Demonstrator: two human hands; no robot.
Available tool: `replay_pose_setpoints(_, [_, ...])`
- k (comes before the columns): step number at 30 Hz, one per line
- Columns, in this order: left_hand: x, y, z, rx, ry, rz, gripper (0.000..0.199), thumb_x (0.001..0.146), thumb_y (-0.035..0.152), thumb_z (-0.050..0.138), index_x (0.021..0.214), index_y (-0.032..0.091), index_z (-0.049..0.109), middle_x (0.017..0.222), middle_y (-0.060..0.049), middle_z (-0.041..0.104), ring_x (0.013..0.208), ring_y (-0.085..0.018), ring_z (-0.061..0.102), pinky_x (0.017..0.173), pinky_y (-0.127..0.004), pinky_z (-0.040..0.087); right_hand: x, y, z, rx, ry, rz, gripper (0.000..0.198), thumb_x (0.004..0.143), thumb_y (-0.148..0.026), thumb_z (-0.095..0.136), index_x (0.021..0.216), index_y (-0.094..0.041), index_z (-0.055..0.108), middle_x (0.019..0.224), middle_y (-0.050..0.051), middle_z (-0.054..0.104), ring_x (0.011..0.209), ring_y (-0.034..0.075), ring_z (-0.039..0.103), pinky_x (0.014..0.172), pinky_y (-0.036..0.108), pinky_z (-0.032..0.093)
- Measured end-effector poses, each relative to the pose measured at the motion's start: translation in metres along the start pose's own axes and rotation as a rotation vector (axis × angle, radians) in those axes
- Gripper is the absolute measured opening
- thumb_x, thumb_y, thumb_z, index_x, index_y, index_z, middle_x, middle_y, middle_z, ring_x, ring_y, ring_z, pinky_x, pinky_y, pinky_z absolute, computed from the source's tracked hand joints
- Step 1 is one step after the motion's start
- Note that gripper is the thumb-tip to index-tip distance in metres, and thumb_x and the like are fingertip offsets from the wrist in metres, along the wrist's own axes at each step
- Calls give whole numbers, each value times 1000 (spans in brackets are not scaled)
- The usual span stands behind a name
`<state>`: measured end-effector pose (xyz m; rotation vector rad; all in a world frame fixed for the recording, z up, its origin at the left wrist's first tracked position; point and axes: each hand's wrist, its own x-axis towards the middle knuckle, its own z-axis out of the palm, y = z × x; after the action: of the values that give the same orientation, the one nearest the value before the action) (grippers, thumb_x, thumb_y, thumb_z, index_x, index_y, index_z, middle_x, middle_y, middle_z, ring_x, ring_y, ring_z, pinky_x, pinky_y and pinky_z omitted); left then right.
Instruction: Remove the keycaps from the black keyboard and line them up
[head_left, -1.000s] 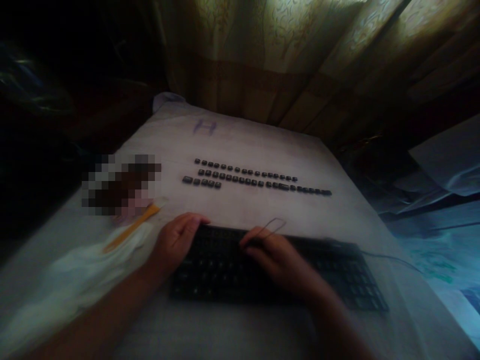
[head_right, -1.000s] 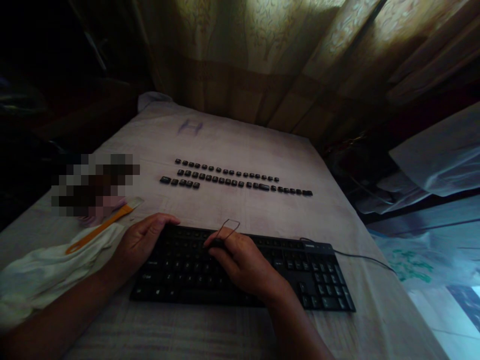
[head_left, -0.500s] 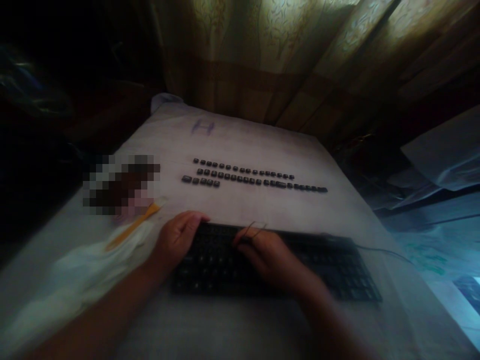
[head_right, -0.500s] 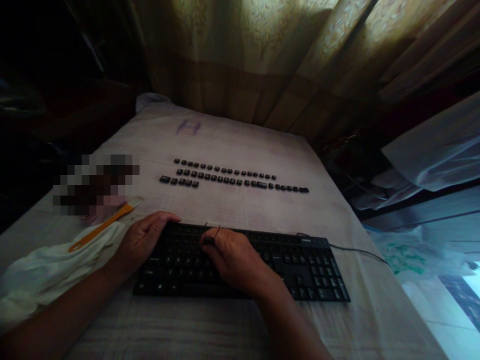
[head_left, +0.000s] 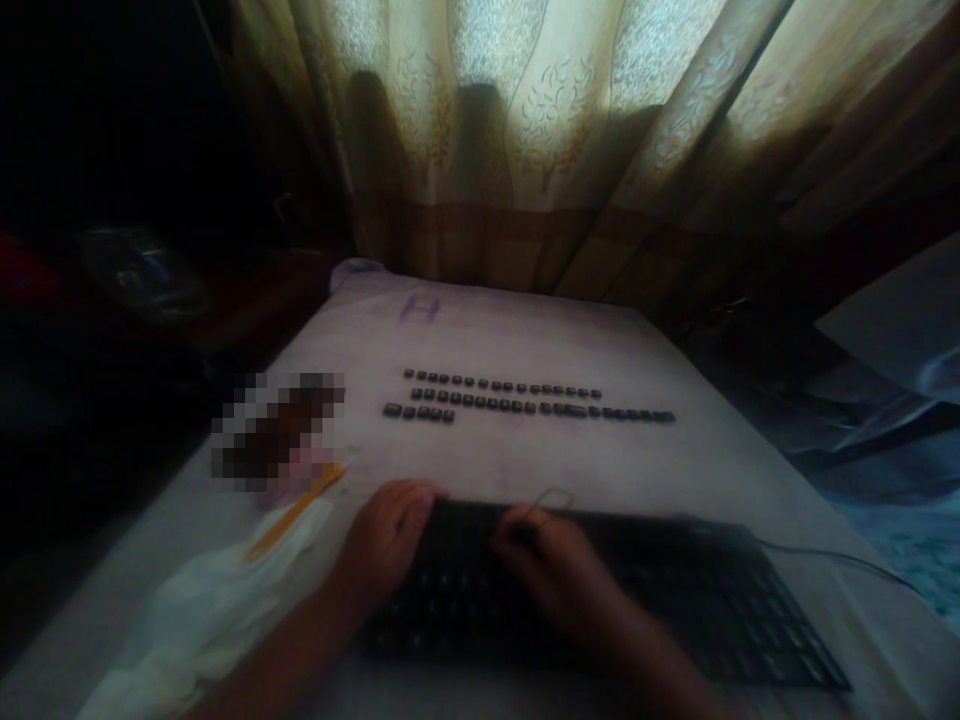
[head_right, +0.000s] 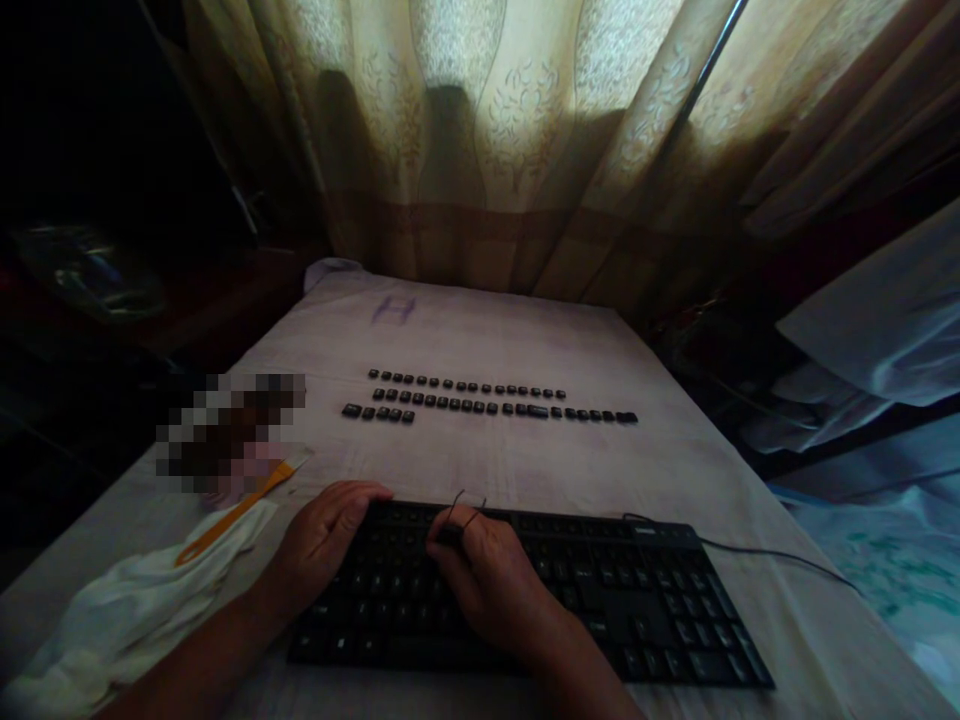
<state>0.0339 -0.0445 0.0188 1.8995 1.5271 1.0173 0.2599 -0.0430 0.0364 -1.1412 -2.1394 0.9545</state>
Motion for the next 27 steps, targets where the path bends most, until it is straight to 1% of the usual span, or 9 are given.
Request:
replay_pose_setpoints(6, [1, 0, 1, -3, 4, -17, 39, 94, 36, 35, 91, 20, 71, 94, -7, 73, 93, -22, 65, 89, -38, 51, 1, 1, 1, 19, 50, 2, 7, 87, -17, 50, 89, -21, 56, 81, 2, 65, 73, 17, 63, 69, 29, 49])
replay_pose_setpoints(13, [1, 0, 0, 9, 3, 5, 39, 94, 35, 35, 90, 20, 71, 94, -7, 73, 93, -22, 65, 89, -39, 51, 0, 4, 2, 41, 63, 14, 6, 88, -19, 50, 88, -21, 56, 79, 2, 65, 70, 17, 62, 66, 28, 49])
replay_pose_setpoints(18, [1, 2, -1, 6, -2, -8, 38, 93, 34, 36, 91, 21, 71, 94, -6, 73, 93, -22, 65, 89, -39, 51, 0, 1, 3, 74, 88, 41, 6, 86, -20, 52, 87, -21, 57, 78, 2, 65, 72, 17, 62, 68, 29, 50])
replay_pose_setpoints(21, [1, 3, -1, 6, -8, -13, 37, 93, 33, 36, 90, 21, 71, 94, -6, 73, 92, -21, 65, 89, -38, 51, 0, 3, 2, 271, 160, 146, 6, 87, -27, 53, 85, -21, 55, 71, 0, 63, 61, 15, 61, 59, 27, 49])
replay_pose_setpoints(24, [1, 3, 0, 11, -2, -14, 37, 93, 34, 37, 90, 21, 71, 94, -6, 73, 93, -21, 65, 89, -39, 51, 3, 6, -1, 493, 266, 253, 17, 86, -38, 56, 84, -21, 51, 68, -1, 62, 53, 13, 58, 50, 25, 48])
replay_pose_setpoints(27, [1, 1, 0, 20, 8, -4, 37, 93, 36, 38, 90, 21, 71, 93, -6, 73, 92, -22, 66, 88, -39, 51, 6, 6, -4, 573, 309, 308, 25, 82, -43, 61, 82, -21, 49, 67, -2, 61, 51, 12, 57, 48, 25, 47])
